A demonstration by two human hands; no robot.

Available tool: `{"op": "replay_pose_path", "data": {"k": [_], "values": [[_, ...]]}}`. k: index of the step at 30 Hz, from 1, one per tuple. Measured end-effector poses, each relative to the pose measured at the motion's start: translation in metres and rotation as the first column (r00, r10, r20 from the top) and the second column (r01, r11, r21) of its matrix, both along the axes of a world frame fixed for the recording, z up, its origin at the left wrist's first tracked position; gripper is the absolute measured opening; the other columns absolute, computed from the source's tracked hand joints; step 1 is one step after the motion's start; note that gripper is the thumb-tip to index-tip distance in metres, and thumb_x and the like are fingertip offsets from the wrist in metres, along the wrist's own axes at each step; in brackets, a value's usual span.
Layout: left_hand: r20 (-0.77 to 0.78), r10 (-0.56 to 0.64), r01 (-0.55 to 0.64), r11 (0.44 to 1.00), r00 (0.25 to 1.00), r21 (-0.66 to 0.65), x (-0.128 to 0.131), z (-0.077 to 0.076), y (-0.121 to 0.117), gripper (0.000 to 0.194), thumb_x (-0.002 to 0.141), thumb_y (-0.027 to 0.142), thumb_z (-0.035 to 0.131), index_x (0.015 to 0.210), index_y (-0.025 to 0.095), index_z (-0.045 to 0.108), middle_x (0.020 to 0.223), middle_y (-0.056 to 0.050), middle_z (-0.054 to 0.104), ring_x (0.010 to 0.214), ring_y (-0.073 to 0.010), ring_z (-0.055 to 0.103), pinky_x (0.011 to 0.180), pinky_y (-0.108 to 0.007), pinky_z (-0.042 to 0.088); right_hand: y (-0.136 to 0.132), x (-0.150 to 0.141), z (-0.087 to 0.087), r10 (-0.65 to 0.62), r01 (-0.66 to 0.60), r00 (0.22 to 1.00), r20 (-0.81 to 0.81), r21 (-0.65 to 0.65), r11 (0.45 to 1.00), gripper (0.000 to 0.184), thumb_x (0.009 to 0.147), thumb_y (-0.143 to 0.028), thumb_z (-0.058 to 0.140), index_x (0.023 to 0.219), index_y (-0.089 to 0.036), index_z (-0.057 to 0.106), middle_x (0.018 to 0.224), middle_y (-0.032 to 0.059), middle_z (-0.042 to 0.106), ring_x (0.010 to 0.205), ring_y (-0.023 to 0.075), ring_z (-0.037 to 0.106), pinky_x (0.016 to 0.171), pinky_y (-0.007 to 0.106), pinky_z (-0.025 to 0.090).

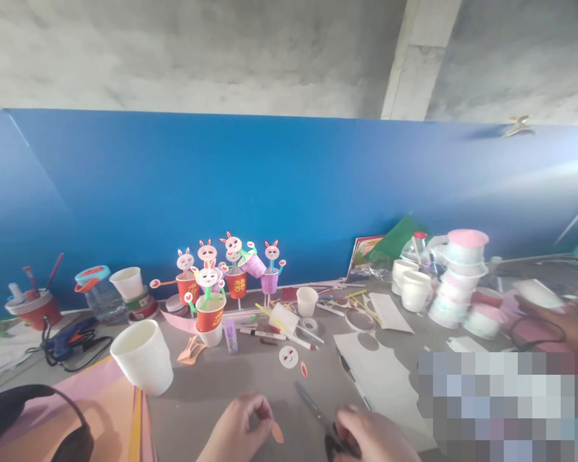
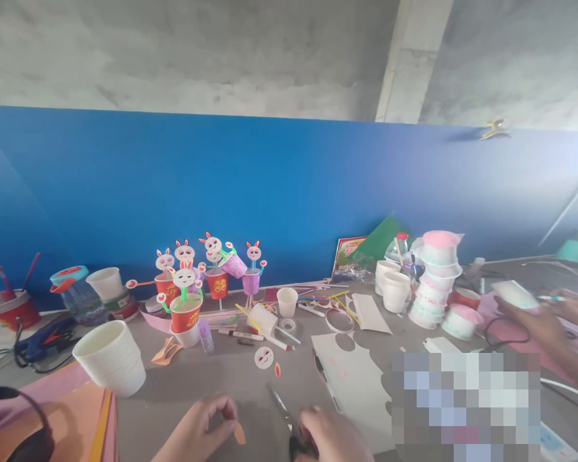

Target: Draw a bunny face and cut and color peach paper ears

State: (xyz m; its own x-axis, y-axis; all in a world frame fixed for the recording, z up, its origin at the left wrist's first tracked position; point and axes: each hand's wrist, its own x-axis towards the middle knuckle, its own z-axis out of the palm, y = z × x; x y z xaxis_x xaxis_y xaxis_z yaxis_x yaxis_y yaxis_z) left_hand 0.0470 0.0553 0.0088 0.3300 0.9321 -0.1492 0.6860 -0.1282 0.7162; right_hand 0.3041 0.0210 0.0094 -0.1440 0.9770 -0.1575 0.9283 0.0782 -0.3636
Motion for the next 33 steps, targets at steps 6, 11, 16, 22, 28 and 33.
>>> {"op": "replay_pose_path", "data": {"k": [6,11,16,22,28,33], "values": [[-0.115,-0.006,0.011,0.999,0.993,0.046,-0.002,0.002,0.007,0.018,0.078,0.013,0.051,0.079,0.02,0.067,0.09,-0.001,0.073,0.092,-0.0201,0.064,0.085,-0.029,0.044,0.033,0.032,0.0,-0.125,0.129,0.992,-0.032,0.214,0.968,0.012,0.089,-0.032,0.052,0.079,-0.026,0.058,0.075,-0.0006,0.075,0.065,0.0205,0.07,0.06,0.027,0.042],[-0.167,-0.012,0.029,0.994,0.986,0.104,-0.002,-0.008,0.007,0.016,0.077,0.009,0.056,0.08,0.02,0.067,0.096,-0.003,0.07,0.101,-0.0223,0.062,0.092,-0.034,0.041,0.054,0.055,-0.028,-0.174,0.157,0.985,0.01,0.377,0.913,0.011,0.091,-0.032,0.048,0.086,-0.028,0.056,0.069,-0.0014,0.073,0.06,0.0222,0.07,0.05,0.027,0.039],[-0.202,-0.03,0.065,0.984,0.979,0.165,-0.001,-0.015,0.008,0.019,0.075,0.006,0.055,0.079,0.022,0.065,0.097,-0.002,0.067,0.1,-0.021,0.06,0.09,-0.033,0.04,0.055,0.056,-0.046,-0.173,0.156,0.985,0.005,0.404,0.901,0.012,0.089,-0.031,0.047,0.093,-0.027,0.057,0.077,0.0018,0.073,0.063,0.0237,0.072,0.052,0.028,0.044],[-0.251,-0.072,0.13,0.966,0.965,0.223,0.002,-0.016,0.009,0.019,0.078,0.005,0.052,0.08,0.02,0.062,0.098,-0.005,0.065,0.097,-0.023,0.058,0.086,-0.035,0.041,0.045,0.057,-0.052,-0.164,0.179,0.984,-0.072,0.445,0.878,0.013,0.09,-0.033,0.045,0.091,-0.028,0.057,0.08,0.0016,0.074,0.065,0.0219,0.074,0.051,0.028,0.049],[-0.348,-0.023,0.122,0.956,0.937,0.265,0.005,-0.016,0.004,0.018,0.078,0.007,0.051,0.086,0.019,0.061,0.101,-0.008,0.064,0.094,-0.0251,0.057,0.082,-0.036,0.042,0.04,0.088,-0.046,-0.262,0.288,0.957,-0.126,0.536,0.794,0.018,0.089,-0.031,0.043,0.083,-0.029,0.059,0.087,0.0038,0.08,0.069,0.0234,0.075,0.055,0.029,0.051],[-0.291,-0.017,0.101,0.955,0.957,0.278,0.003,-0.02,0.002,0.021,0.077,0.005,0.052,0.088,0.02,0.06,0.102,-0.007,0.065,0.096,-0.025,0.058,0.084,-0.035,0.043,0.045,0.096,-0.034,-0.211,0.283,0.957,-0.201,0.472,0.835,0.017,0.088,-0.035,0.046,0.083,-0.029,0.061,0.085,0.002,0.079,0.064,0.0206,0.072,0.06,0.029,0.052]]}}
